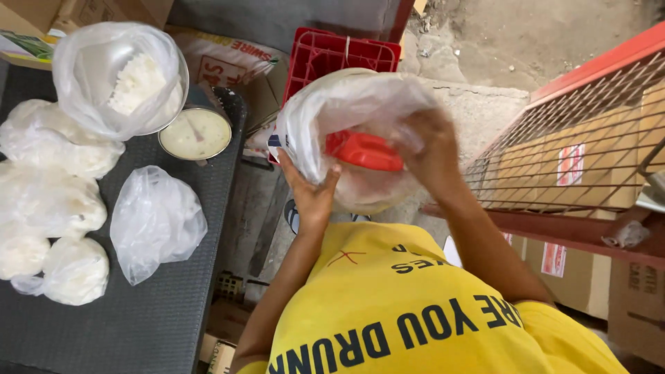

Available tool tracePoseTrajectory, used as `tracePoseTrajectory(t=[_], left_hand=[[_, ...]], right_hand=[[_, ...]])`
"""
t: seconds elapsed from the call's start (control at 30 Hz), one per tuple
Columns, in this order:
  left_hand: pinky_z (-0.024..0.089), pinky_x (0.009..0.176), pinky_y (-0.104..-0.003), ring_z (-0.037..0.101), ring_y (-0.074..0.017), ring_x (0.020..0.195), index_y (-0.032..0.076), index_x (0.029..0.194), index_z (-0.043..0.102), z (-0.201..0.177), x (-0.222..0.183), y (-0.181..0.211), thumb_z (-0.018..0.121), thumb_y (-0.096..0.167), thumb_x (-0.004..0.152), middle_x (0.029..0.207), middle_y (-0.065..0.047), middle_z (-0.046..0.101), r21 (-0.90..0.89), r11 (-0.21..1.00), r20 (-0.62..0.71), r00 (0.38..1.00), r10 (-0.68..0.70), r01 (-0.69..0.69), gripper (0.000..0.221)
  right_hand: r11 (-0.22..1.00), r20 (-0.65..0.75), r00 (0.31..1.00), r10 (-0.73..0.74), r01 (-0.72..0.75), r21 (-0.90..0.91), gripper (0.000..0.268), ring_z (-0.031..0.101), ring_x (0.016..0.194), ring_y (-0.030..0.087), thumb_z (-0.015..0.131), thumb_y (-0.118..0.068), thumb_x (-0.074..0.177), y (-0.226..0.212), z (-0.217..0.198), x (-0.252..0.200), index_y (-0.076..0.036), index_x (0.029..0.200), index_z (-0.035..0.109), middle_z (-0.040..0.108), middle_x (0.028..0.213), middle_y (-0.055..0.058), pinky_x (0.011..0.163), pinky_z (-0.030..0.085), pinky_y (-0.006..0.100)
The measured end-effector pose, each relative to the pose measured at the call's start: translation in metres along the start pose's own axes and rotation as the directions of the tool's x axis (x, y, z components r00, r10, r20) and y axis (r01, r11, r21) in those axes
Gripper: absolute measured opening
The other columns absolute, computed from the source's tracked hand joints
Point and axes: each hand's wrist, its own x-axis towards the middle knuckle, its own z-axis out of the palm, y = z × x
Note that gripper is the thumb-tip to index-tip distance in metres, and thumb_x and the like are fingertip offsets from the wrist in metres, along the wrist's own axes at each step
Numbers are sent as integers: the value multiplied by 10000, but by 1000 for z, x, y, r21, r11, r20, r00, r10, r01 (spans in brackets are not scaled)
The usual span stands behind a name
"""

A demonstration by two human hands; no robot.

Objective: Scooping white powder from a large bag into a container on a scale for weighing.

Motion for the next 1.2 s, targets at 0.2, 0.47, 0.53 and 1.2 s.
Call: tracePoseTrajectory(t=[0.2, 0.47, 0.53, 1.2], left_hand=[[290, 1203, -438, 240, -375, 1509, -35, 1618, 215, 9, -20, -35, 817, 211, 919, 1638, -306, 206, -72, 997, -37, 999, -15, 12, 955], [487, 698, -330, 578, -166, 761, -12, 1200, 686, -50, 63, 33, 646, 321, 1024, 924, -99, 647, -431, 844, -179, 887, -426, 319, 378], [609, 821, -320, 740, -166, 884, 3, 1183, 673, -69, 71, 44, 664, 282, 981, 1030, -89, 768, -522, 832, -244, 902, -357, 188, 344], [460, 662, -258, 553, -124, 740, 59, 1083, 781, -75, 33, 30, 737, 118, 1050, 953, -38, 693, 126, 973, -224, 950, 220, -196, 81]], right_hand=[[946, 103, 945, 310, -318, 67, 944, 653, 1089, 404, 957, -383, 601, 103, 30, 40, -31, 1385, 566, 650, 1232, 267, 888, 535, 501], [732, 437, 755, 489, -628, 264, 429, 790, 845, 257, 821, -333, 869, 29, 5, 128, -51, 1175, 718, 774, 1036, 163, 799, 632, 407], [785, 401, 819, 411, -541, 300, 361, 799, 833, 244, 818, -289, 865, 10, -9, 139, -54, 1129, 745, 786, 1009, 161, 789, 619, 407], [968, -95, 963, -251, 252, 5, 154, 689, 857, 193, 863, -203, 1006, 39, 7, 102, -78, 1040, 781, 728, 1006, 93, 742, 573, 343]])
